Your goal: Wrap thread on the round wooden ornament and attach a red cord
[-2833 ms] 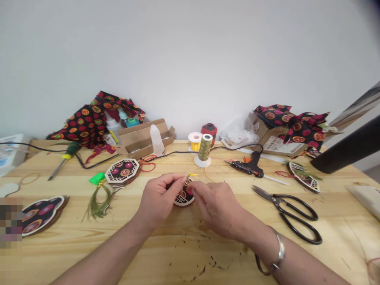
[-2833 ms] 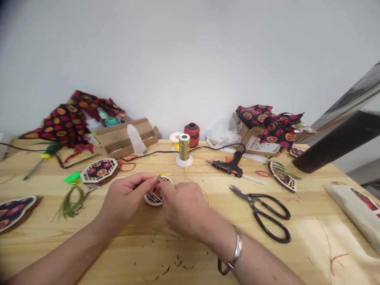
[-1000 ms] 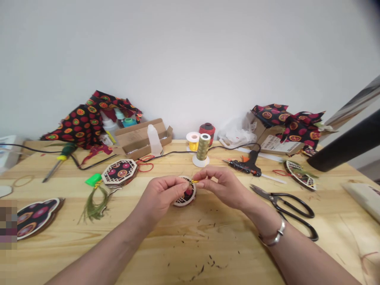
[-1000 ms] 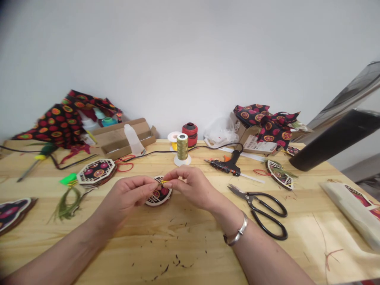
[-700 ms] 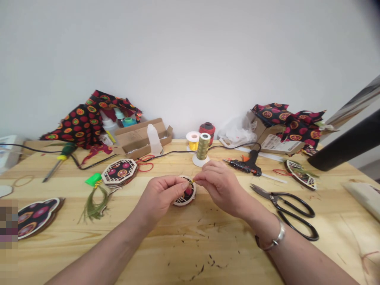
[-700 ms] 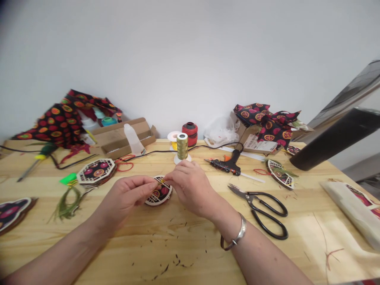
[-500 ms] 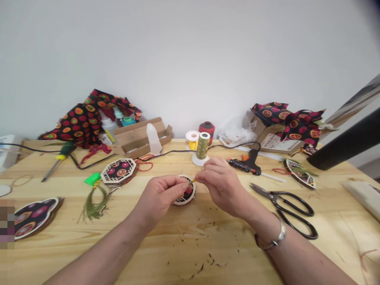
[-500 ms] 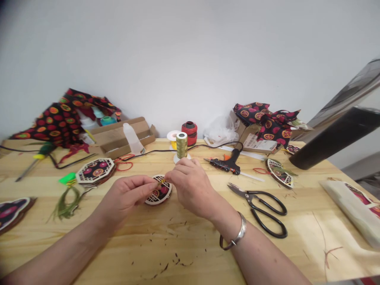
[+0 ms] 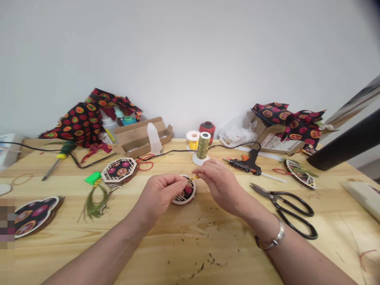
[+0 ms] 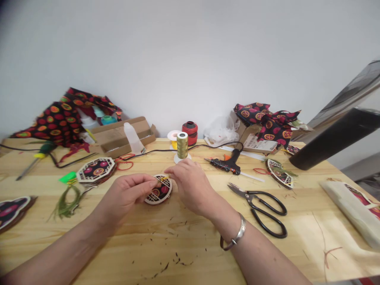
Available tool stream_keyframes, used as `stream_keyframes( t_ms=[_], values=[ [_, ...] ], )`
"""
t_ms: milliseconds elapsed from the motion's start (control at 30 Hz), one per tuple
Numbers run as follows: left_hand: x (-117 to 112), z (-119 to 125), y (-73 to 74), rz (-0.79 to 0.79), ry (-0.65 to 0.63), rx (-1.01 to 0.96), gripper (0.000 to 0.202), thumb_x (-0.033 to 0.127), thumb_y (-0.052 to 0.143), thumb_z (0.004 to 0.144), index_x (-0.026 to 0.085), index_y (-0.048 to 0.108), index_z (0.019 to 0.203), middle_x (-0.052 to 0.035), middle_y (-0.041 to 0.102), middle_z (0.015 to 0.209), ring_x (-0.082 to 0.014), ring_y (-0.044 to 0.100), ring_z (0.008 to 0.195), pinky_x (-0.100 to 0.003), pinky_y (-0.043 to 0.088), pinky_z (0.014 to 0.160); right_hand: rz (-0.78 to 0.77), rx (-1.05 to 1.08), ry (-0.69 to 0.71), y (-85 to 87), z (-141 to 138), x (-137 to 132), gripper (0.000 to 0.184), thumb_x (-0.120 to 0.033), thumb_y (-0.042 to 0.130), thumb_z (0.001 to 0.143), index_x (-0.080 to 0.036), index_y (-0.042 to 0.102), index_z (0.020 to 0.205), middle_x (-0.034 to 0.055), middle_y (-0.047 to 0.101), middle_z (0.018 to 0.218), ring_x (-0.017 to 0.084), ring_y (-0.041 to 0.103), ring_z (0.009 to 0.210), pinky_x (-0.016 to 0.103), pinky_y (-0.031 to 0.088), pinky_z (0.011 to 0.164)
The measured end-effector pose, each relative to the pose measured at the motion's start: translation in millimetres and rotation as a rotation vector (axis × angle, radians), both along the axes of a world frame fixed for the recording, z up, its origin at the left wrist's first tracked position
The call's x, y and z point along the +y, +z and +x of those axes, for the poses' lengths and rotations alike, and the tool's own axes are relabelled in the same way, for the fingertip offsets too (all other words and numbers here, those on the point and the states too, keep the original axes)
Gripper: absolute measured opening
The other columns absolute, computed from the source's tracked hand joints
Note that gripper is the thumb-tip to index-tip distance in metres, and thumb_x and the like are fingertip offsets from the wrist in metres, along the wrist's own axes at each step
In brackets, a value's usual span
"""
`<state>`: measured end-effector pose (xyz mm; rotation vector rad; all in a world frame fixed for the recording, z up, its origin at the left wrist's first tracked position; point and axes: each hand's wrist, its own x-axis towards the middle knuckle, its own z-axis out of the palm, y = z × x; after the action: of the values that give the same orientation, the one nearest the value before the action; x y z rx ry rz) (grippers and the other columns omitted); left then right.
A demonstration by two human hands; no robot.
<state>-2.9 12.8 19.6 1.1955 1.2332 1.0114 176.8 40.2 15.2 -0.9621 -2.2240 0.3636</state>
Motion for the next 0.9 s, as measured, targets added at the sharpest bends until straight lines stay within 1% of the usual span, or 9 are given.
stream_keyframes(
  t_ms=[100, 167, 233, 367, 467, 567, 700, 900],
  values=[
    [0.2, -1.0, -2.9, -0.002, 0.003, -0.037, 0.018, 0.028, 0.065, 0.073, 0.016, 0.069, 0.060, 0.0059, 0.044, 0.044, -0.0080, 0.030, 0.044, -0.022, 0.025, 0.044, 0.106, -0.015, 0.014, -3.3, -0.4, 0.2, 0.018, -0.014, 0.046, 0.091, -0.014, 0.062, 0.099, 0.0079, 0.066, 0.090, 0.020, 0.052, 0.088, 0.034, 0.039, 0.076],
    [0.1, -1.2, -4.0, -0.006, -0.004, -0.057, 0.019, 0.029, 0.065, 0.074, 0.016, 0.069, 0.061, 0.0061, 0.042, 0.044, -0.0081, 0.029, 0.044, -0.022, 0.024, 0.044, 0.175, -0.025, 0.034, -4.0, -1.4, -0.7, 0.015, -0.016, 0.049, 0.090, -0.014, 0.061, 0.099, 0.0078, 0.068, 0.090, 0.021, 0.052, 0.091, 0.035, 0.038, 0.077],
    [-0.3, -0.9, -4.1, -0.010, -0.016, -0.070, 0.020, 0.028, 0.065, 0.074, 0.016, 0.068, 0.058, 0.0064, 0.041, 0.044, -0.0081, 0.028, 0.044, -0.023, 0.024, 0.044, 0.211, -0.032, 0.053, -3.6, -2.6, -1.8, 0.014, -0.017, 0.050, 0.090, -0.014, 0.062, 0.096, 0.0070, 0.069, 0.087, 0.021, 0.053, 0.089, 0.034, 0.038, 0.076],
    [-0.3, -0.8, -4.1, -0.006, -0.046, -0.063, 0.022, 0.028, 0.065, 0.075, 0.016, 0.066, 0.055, 0.0068, 0.040, 0.044, -0.0078, 0.027, 0.045, -0.022, 0.023, 0.045, 0.219, -0.039, 0.048, -3.2, -3.7, -3.0, 0.015, -0.014, 0.048, 0.090, -0.015, 0.063, 0.088, 0.0055, 0.068, 0.079, 0.019, 0.054, 0.081, 0.033, 0.037, 0.073],
    [0.0, -1.6, -5.0, 0.003, -0.061, -0.053, 0.021, 0.028, 0.065, 0.076, 0.016, 0.068, 0.059, 0.0068, 0.041, 0.045, -0.0076, 0.027, 0.046, -0.022, 0.023, 0.046, 0.251, -0.040, 0.044, -4.2, -3.2, -2.9, 0.016, -0.010, 0.049, 0.088, -0.014, 0.064, 0.086, 0.0052, 0.067, 0.075, 0.018, 0.054, 0.078, 0.033, 0.036, 0.070],
    [-0.2, -2.2, -5.4, -0.003, -0.058, -0.042, 0.019, 0.028, 0.065, 0.076, 0.016, 0.069, 0.062, 0.0065, 0.041, 0.045, -0.0075, 0.027, 0.046, -0.022, 0.023, 0.045, 0.258, -0.050, 0.049, -5.0, -2.7, -2.9, 0.019, -0.008, 0.045, 0.088, -0.015, 0.063, 0.085, 0.0047, 0.066, 0.074, 0.018, 0.053, 0.076, 0.032, 0.035, 0.069],
    [-1.3, -2.1, -4.3, -0.009, -0.042, -0.008, 0.017, 0.028, 0.065, 0.075, 0.016, 0.071, 0.064, 0.0048, 0.046, 0.047, -0.0079, 0.029, 0.046, -0.022, 0.023, 0.044, 0.235, -0.030, 0.065, -5.7, -2.4, -2.6, 0.022, -0.006, 0.043, 0.086, -0.016, 0.062, 0.084, 0.0041, 0.065, 0.073, 0.017, 0.052, 0.075, 0.032, 0.036, 0.070],
    [-0.5, -1.8, -3.4, -0.023, -0.084, -0.015, 0.017, 0.030, 0.067, 0.073, 0.016, 0.071, 0.063, 0.0057, 0.044, 0.045, -0.0080, 0.028, 0.045, -0.023, 0.022, 0.045, 0.162, 0.057, 0.087, -5.8, -1.8, -1.7, 0.018, -0.005, 0.046, 0.083, -0.016, 0.061, 0.081, 0.0051, 0.063, 0.070, 0.018, 0.052, 0.073, 0.032, 0.040, 0.069]
  ],
)
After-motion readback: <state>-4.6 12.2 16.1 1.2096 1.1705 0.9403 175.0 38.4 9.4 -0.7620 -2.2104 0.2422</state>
